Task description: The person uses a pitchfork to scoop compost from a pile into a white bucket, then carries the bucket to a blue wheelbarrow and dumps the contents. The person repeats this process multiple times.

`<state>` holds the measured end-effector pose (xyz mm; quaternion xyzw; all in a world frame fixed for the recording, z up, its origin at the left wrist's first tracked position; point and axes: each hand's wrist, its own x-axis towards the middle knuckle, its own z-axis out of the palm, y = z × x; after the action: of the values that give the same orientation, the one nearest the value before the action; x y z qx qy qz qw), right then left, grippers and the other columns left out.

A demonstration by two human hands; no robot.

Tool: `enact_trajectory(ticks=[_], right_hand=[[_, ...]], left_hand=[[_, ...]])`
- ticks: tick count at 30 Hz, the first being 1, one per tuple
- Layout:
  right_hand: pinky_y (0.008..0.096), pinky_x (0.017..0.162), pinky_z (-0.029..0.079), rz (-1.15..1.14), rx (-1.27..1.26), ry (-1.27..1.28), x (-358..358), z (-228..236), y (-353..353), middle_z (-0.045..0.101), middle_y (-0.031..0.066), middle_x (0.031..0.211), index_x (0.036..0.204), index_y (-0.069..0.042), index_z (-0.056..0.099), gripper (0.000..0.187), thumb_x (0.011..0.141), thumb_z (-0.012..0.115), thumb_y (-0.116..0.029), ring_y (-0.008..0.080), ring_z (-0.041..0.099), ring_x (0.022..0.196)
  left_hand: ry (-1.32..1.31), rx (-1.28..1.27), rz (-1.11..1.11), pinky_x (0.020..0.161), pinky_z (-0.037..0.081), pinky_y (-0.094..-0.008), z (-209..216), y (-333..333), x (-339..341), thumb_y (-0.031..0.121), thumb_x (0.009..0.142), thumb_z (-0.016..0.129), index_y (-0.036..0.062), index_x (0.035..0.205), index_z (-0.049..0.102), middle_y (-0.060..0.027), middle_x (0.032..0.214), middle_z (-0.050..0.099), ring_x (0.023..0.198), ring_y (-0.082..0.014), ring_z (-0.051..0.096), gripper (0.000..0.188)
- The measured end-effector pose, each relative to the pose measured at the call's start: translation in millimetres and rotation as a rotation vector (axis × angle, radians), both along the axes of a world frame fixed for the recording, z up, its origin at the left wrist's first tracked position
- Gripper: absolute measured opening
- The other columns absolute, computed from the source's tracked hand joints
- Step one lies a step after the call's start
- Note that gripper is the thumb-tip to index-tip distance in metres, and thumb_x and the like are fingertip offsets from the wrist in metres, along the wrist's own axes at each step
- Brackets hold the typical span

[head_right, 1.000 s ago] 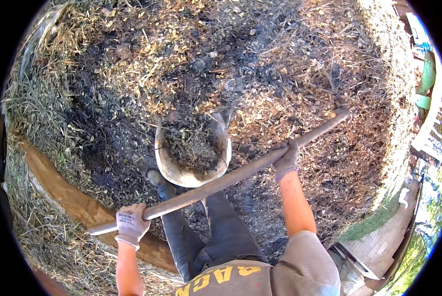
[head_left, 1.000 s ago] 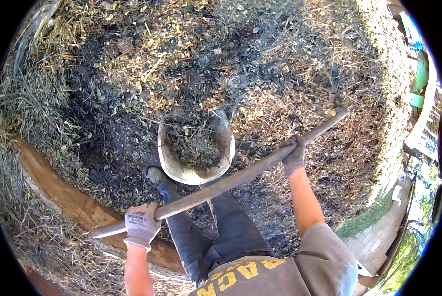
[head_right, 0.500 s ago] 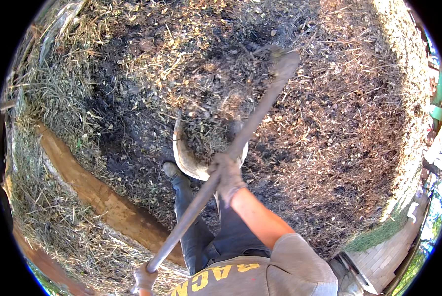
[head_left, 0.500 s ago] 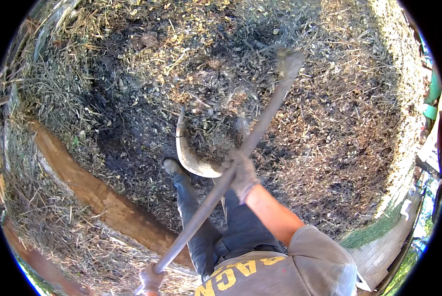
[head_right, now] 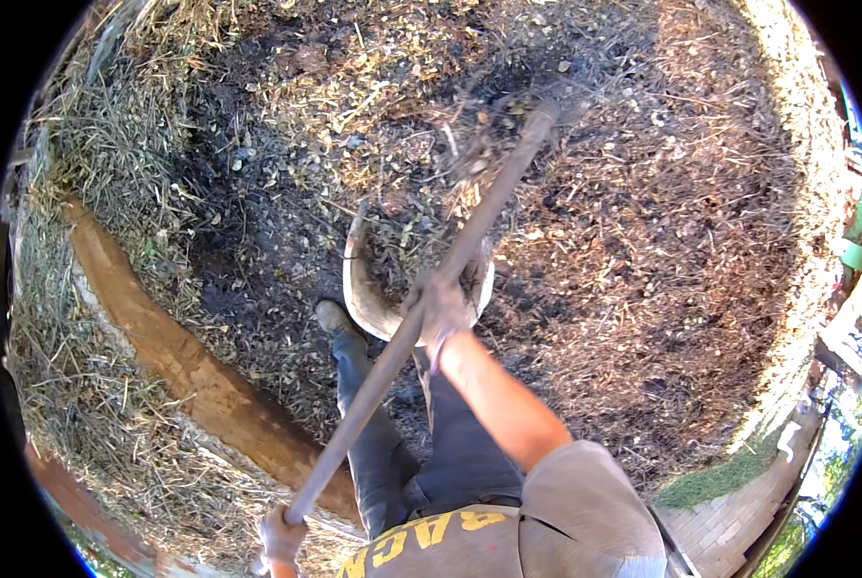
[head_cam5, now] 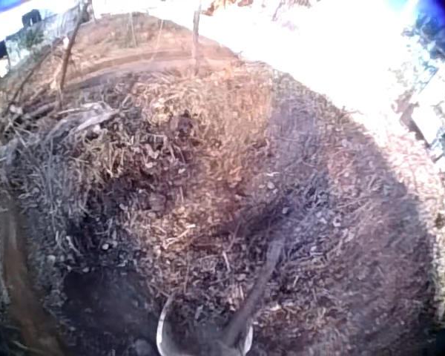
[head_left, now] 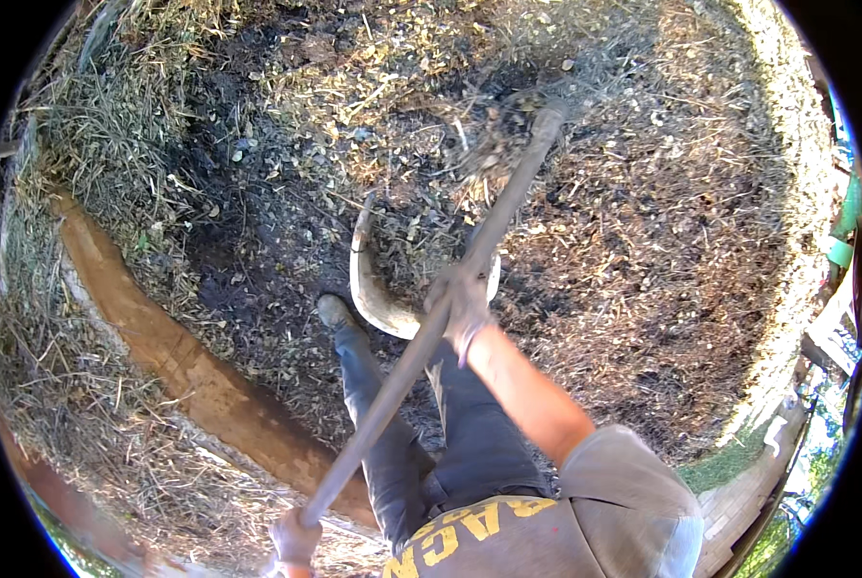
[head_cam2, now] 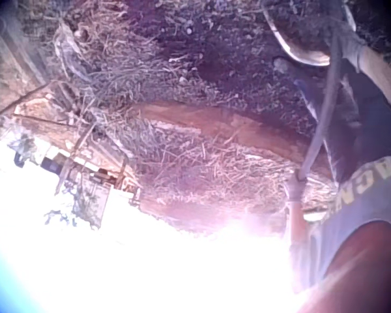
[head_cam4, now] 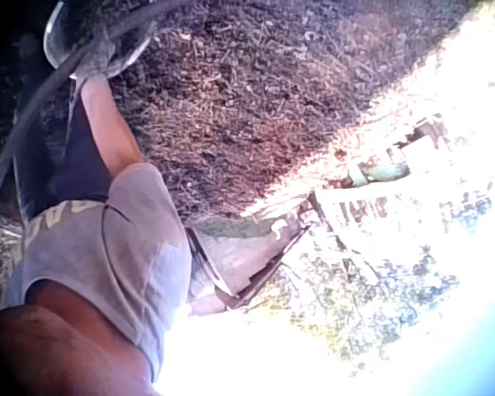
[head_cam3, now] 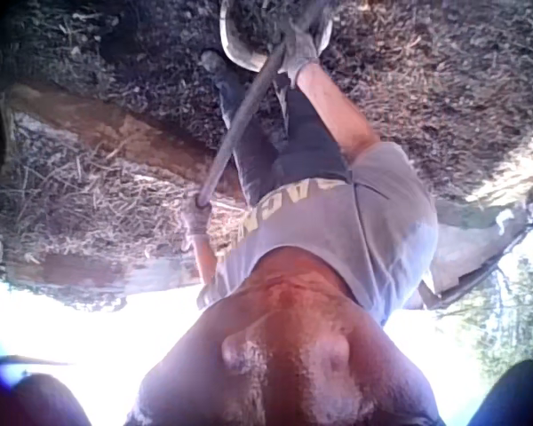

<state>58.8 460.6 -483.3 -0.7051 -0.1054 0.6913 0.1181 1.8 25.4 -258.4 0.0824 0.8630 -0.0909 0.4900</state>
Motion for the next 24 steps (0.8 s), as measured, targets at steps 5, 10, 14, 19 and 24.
enact_trajectory(ticks=[5,10,14,19,24], right_hand=[[0.0328,0.050,0.048,-0.045,-0.144,-0.001,32,75,-58,0.053,0.0042,0.067,0.095,-0.005,0.050,0.020,0.081,0.064,-0.011,0.0171,0.053,0.053],[0.0369,0.052,0.051,-0.050,-0.218,0.112,62,-1,2,0.053,0.0051,0.067,0.086,-0.009,0.054,0.009,0.083,0.062,-0.011,0.0186,0.054,0.056],[0.0320,0.052,0.052,-0.002,-0.070,0.248,46,5,57,0.054,0.0021,0.065,0.086,-0.008,0.056,0.010,0.088,0.062,-0.015,0.0164,0.053,0.054],[0.0310,0.049,0.049,0.017,0.009,0.081,33,-2,-9,0.053,0.0016,0.061,0.084,-0.009,0.056,0.010,0.088,0.061,-0.016,0.0139,0.053,0.052],[0.0331,0.046,0.047,0.090,-0.016,-0.037,39,73,-128,0.051,0.0044,0.063,0.086,-0.006,0.053,0.014,0.083,0.064,-0.014,0.0166,0.051,0.049]], left_hand=[[-0.155,-0.251,0.098,0.076,0.052,-0.0447,53,-82,73,0.022,0.063,0.068,0.0101,0.084,0.068,-0.0182,0.083,0.068,0.081,-0.0364,0.066,0.024],[0.012,-0.170,-0.001,0.079,0.049,-0.0443,23,6,65,0.024,0.063,0.066,0.0121,0.087,0.069,-0.0158,0.084,0.068,0.081,-0.0345,0.066,0.027],[0.016,-0.056,0.097,0.079,0.050,-0.0443,1,9,64,0.024,0.064,0.066,0.0116,0.088,0.069,-0.0161,0.083,0.068,0.080,-0.0358,0.066,0.028],[-0.183,-0.121,0.166,0.079,0.052,-0.0428,8,-73,100,0.029,0.065,0.069,0.0105,0.089,0.069,-0.0174,0.084,0.069,0.083,-0.0369,0.066,0.030],[-0.379,-0.239,0.286,0.081,0.052,-0.0412,49,-203,135,0.034,0.064,0.073,0.0107,0.096,0.070,-0.0173,0.085,0.070,0.085,-0.0343,0.067,0.040]])
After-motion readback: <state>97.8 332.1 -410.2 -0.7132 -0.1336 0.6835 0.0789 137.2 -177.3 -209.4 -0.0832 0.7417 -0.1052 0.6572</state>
